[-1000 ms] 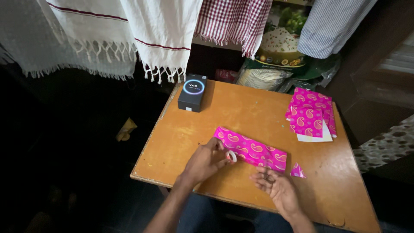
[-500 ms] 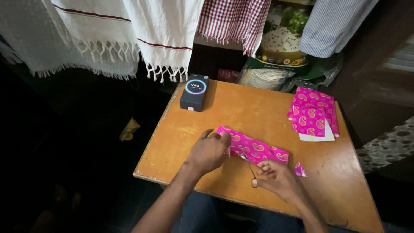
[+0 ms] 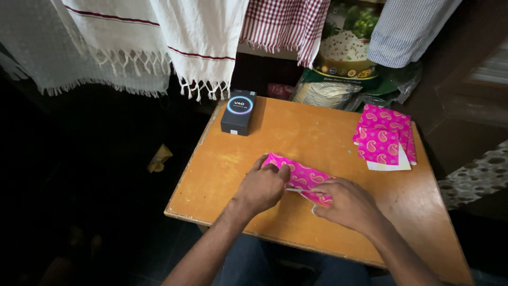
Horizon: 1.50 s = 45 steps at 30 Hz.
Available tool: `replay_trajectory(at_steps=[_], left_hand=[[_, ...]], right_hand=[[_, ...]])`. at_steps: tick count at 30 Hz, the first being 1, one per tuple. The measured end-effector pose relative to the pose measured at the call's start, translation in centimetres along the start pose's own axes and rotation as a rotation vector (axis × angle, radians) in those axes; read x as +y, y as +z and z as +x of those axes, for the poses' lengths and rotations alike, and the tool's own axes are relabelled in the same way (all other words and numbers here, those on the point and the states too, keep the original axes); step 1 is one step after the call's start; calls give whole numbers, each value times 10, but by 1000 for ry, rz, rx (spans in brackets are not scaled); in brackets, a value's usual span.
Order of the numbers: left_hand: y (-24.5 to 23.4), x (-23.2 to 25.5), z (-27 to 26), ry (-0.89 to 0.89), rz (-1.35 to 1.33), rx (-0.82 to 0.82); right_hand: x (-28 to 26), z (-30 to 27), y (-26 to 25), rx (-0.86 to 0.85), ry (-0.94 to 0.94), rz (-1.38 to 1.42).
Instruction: The person wraps a rectangular object in pink patterned paper on a wooden table. They fold the paper, apply tape to secure the folds, and use scissors to trim excess paper from the ends.
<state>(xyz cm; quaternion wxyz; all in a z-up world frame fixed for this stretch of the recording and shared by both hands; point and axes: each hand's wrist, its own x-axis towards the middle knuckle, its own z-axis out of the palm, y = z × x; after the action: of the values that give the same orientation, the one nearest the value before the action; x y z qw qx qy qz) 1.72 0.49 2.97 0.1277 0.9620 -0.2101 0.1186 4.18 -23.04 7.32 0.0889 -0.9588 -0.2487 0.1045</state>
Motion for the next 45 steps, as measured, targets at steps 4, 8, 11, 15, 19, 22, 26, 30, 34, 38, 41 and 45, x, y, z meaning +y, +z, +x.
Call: replay_trajectory(at_steps=[4, 8, 11, 15, 19, 22, 26, 30, 34, 38, 41, 45], left_hand=[[1, 3, 0, 21, 29, -14], [2, 4, 1, 28, 33, -22], [2, 6, 3, 4, 25, -71], [5, 4, 2, -1, 30, -69], [3, 2, 0, -34, -40, -48], [-4, -2, -8, -160, -191, -29], [-17, -11, -34, -363, -661, 49], [-16, -15, -50, -457, -909, 181], [-9, -11, -60, -366, -1048, 280], [-7, -3, -63, -340, -1105, 303], [-9, 1, -61, -307, -1063, 317], [-10, 6, -57, -267, -1104, 327]], right_hand=[[-4, 3, 1, -31, -10, -4], [-7, 4, -1, 6, -73, -12], [-10, 2, -6, 3, -38, 11], [-14, 2, -10, -27, -13, 30], [-10, 8, -4, -60, 61, 67], [4, 13, 3, 94, -110, 132], [24, 9, 15, -9, 27, 276], [27, -9, 38, -182, 156, 192], [23, -17, 50, -142, 180, 56], [12, -14, 42, -246, 164, -111], [1, -13, 31, -33, -7, 105], [-25, -11, 38, 422, -420, 542]])
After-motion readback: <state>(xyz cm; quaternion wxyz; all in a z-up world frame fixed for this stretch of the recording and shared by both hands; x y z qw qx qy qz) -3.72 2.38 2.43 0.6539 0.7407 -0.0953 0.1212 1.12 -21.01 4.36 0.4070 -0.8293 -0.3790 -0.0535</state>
